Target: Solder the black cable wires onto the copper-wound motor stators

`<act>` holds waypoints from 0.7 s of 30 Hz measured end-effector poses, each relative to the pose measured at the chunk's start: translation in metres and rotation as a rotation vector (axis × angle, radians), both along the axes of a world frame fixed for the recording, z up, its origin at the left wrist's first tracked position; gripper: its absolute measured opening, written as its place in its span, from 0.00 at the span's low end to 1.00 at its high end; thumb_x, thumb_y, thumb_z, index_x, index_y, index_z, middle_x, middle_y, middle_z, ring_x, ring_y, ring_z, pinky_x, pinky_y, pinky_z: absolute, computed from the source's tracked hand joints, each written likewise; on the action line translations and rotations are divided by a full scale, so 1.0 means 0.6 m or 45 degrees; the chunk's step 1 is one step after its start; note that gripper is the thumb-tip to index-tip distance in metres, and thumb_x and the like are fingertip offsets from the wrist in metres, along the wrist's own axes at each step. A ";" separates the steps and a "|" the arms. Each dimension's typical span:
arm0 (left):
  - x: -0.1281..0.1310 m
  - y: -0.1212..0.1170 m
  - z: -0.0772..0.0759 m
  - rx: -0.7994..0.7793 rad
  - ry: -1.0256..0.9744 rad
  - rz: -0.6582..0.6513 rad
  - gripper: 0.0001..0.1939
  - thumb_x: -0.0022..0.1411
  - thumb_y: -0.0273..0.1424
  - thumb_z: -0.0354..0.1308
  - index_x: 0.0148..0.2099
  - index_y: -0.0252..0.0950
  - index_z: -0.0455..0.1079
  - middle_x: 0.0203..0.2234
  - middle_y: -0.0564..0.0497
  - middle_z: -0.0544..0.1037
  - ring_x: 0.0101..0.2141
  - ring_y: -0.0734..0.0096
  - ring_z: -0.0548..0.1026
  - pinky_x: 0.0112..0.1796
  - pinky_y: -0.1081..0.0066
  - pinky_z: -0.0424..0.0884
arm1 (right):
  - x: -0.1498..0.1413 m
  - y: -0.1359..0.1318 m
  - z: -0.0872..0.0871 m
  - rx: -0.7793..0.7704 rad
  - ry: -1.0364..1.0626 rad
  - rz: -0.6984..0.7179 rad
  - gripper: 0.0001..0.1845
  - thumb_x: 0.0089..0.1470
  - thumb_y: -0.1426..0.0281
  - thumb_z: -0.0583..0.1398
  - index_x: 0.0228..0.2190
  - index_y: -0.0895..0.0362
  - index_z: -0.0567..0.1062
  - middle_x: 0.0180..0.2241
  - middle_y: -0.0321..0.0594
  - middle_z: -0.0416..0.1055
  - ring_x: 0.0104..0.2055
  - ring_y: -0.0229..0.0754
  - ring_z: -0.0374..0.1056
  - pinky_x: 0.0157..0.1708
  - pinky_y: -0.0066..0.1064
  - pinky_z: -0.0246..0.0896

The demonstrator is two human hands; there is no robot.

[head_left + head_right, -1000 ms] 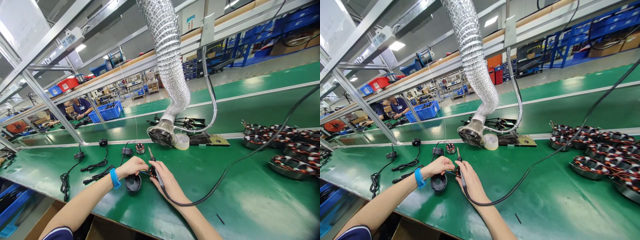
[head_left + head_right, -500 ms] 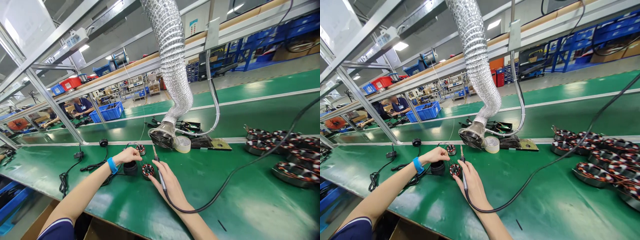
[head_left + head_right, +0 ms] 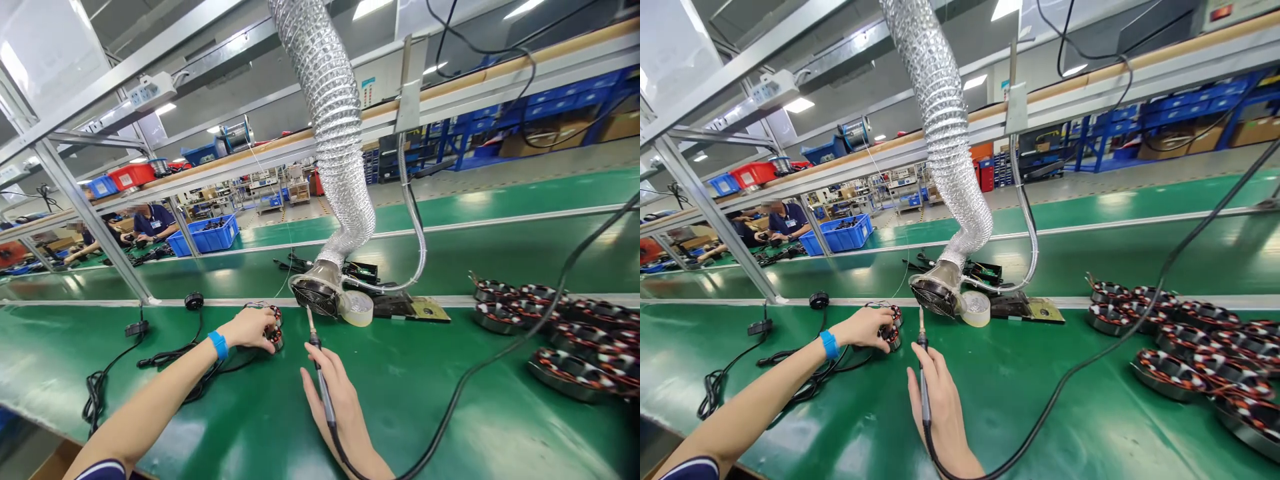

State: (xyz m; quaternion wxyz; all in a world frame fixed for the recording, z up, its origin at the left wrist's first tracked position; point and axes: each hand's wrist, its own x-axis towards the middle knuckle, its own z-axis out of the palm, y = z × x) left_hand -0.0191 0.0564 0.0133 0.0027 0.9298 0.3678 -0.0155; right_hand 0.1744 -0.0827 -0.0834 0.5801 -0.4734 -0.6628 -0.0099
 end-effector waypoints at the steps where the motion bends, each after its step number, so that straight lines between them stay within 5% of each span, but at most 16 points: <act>1: 0.002 0.003 -0.002 -0.028 0.089 -0.026 0.22 0.47 0.49 0.69 0.39 0.39 0.76 0.43 0.47 0.78 0.38 0.60 0.76 0.38 0.69 0.68 | 0.000 -0.001 0.002 -0.011 0.015 -0.006 0.20 0.63 0.71 0.53 0.56 0.53 0.65 0.47 0.48 0.68 0.44 0.43 0.73 0.40 0.32 0.72; 7: -0.002 0.030 -0.009 -0.119 0.157 -0.024 0.17 0.50 0.49 0.66 0.36 0.42 0.79 0.44 0.49 0.77 0.39 0.61 0.75 0.36 0.69 0.66 | 0.004 -0.003 0.004 -0.079 0.090 0.039 0.18 0.64 0.71 0.53 0.55 0.52 0.66 0.47 0.48 0.68 0.41 0.41 0.75 0.38 0.29 0.72; 14: -0.010 0.053 -0.026 -0.049 0.062 0.180 0.16 0.44 0.47 0.68 0.31 0.42 0.80 0.37 0.49 0.78 0.36 0.60 0.75 0.32 0.70 0.64 | 0.002 0.004 -0.018 -0.115 0.116 0.030 0.18 0.64 0.70 0.54 0.55 0.52 0.67 0.46 0.49 0.68 0.42 0.42 0.75 0.40 0.30 0.72; 21: -0.030 0.181 0.006 0.003 -0.102 0.690 0.16 0.43 0.47 0.67 0.28 0.41 0.80 0.26 0.49 0.78 0.30 0.63 0.75 0.30 0.71 0.65 | -0.001 0.000 -0.021 -0.184 0.114 0.016 0.17 0.62 0.69 0.57 0.53 0.52 0.70 0.46 0.49 0.69 0.41 0.42 0.76 0.34 0.25 0.72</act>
